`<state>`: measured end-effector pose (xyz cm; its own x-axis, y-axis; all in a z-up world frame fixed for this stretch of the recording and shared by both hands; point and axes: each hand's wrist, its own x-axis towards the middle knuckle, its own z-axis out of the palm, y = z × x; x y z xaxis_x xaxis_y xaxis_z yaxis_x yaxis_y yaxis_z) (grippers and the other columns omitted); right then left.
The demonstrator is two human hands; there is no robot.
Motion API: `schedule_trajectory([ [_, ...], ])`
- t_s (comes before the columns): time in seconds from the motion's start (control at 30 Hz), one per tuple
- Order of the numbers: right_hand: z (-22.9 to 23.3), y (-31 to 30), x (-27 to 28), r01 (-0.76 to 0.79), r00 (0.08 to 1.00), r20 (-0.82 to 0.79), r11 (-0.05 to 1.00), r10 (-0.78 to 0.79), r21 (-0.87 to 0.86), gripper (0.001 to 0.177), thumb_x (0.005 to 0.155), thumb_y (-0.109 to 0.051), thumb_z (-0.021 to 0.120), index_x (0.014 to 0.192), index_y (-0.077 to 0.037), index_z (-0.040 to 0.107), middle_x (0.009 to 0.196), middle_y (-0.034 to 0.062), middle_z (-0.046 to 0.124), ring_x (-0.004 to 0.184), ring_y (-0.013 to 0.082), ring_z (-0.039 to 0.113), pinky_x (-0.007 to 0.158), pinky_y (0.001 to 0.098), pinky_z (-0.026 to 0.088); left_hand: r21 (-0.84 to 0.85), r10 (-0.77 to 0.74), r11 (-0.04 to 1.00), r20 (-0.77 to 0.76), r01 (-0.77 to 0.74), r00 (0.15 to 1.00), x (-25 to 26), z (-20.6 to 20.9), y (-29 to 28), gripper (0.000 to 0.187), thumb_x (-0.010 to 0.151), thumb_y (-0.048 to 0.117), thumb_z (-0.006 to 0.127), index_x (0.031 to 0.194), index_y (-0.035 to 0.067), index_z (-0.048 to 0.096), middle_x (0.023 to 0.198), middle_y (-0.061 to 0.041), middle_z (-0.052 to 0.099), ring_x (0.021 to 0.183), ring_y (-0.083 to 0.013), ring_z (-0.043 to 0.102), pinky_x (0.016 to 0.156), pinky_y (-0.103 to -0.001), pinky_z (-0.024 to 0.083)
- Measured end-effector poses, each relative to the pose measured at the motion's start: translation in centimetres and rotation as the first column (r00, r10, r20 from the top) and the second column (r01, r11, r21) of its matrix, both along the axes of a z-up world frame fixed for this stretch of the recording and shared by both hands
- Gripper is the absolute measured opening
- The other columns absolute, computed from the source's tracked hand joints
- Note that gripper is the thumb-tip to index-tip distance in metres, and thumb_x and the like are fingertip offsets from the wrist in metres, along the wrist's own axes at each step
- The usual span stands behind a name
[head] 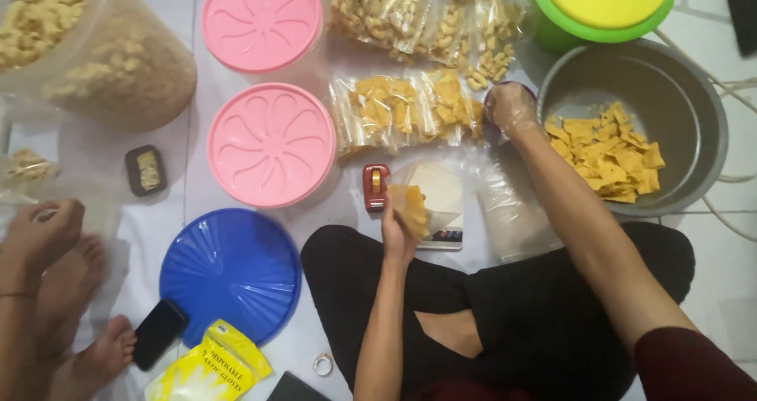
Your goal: Manually bagging chips from a large container into smaller plastic bags, weighing each bag on a digital scale, and sealing them.
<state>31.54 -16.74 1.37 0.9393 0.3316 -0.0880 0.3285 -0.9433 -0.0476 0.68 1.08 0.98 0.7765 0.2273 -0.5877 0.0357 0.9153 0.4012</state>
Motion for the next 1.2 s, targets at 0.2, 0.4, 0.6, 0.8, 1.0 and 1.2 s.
schedule_trajectory([
  [0.2, 5.7, -0.2, -2.1, -0.004, 0.999, -0.033, 0.998, 0.007, 0.067, 0.020, 0.097, -0.027, 0.068, 0.096, -0.011, 0.081, 0.089, 0.0160, 0.076, 0.090, 0.0349, 0.076, 0.071, 0.0461, 0.063, 0.013, 0.037, 0.999, 0.040, -0.038, 0.999, 0.1, -0.4, -0.3, 0.048, 0.101, 0.056, 0.054, 0.121, 0.013, 0.063, 0.101, -0.013, 0.074, 0.083, -0.0191, 0.073, 0.070, -0.035, 0.063],
  [0.4, 8.4, -2.3, -4.3, -0.041, 0.999, 0.038, 0.896, 0.027, 0.442, 0.013, 0.097, -0.015, 0.072, 0.107, -0.016, 0.081, 0.095, 0.0123, 0.076, 0.094, 0.0347, 0.073, 0.075, 0.0466, 0.058, -0.054, 0.036, 0.998, 0.049, -0.033, 0.998, 0.1, -2.8, 0.0, 0.053, 0.098, 0.062, 0.057, 0.121, 0.015, 0.065, 0.102, -0.012, 0.075, 0.082, -0.0190, 0.073, 0.068, -0.034, 0.062],
  [0.6, 18.7, -2.1, -13.4, -0.438, 0.887, 0.234, 0.568, 0.397, 0.697, 0.009, 0.088, -0.007, 0.086, 0.094, -0.009, 0.080, 0.091, 0.0158, 0.076, 0.091, 0.0360, 0.074, 0.077, 0.0437, 0.057, -0.036, 0.046, 0.998, 0.073, -0.043, 0.996, -0.1, -1.0, -0.4, 0.051, 0.100, 0.057, 0.056, 0.122, 0.011, 0.062, 0.109, -0.013, 0.073, 0.091, -0.0218, 0.073, 0.073, -0.038, 0.063],
  [0.8, 23.7, -0.2, -19.3, -0.639, 0.692, 0.359, 0.300, 0.627, 0.709, 0.011, 0.085, 0.000, 0.083, 0.087, -0.010, 0.080, 0.104, 0.0141, 0.078, 0.092, 0.0282, 0.074, 0.084, 0.0384, 0.057, 0.019, -0.016, 1.000, 0.094, 0.015, 0.995, 0.3, -4.1, -0.6, 0.051, 0.103, 0.055, 0.053, 0.126, 0.011, 0.062, 0.116, -0.016, 0.073, 0.092, -0.0305, 0.074, 0.078, -0.046, 0.064],
  [1.0, 23.6, 3.2, -21.6, -0.785, 0.582, 0.315, 0.418, 0.750, 0.458, 0.013, 0.084, 0.004, 0.078, 0.093, -0.004, 0.081, 0.096, 0.0185, 0.076, 0.087, 0.0304, 0.075, 0.079, 0.0361, 0.061, 0.012, -0.025, 1.000, 0.117, 0.024, 0.993, 0.0, -4.7, -1.2, 0.051, 0.102, 0.054, 0.058, 0.134, 0.015, 0.063, 0.127, -0.016, 0.070, 0.108, -0.0353, 0.072, 0.085, -0.056, 0.061],
  [1.2, 22.6, 2.2, -21.1, -0.610, 0.709, 0.093, 0.542, 0.699, 0.579, 0.016, 0.088, -0.001, 0.073, 0.097, -0.011, 0.082, 0.102, 0.0139, 0.078, 0.092, 0.0319, 0.075, 0.083, 0.0376, 0.059, 0.015, -0.029, 1.000, 0.141, 0.027, 0.990, -0.1, -4.2, -1.2, 0.052, 0.103, 0.054, 0.056, 0.136, 0.015, 0.061, 0.130, -0.016, 0.069, 0.112, -0.0359, 0.070, 0.088, -0.055, 0.061],
])
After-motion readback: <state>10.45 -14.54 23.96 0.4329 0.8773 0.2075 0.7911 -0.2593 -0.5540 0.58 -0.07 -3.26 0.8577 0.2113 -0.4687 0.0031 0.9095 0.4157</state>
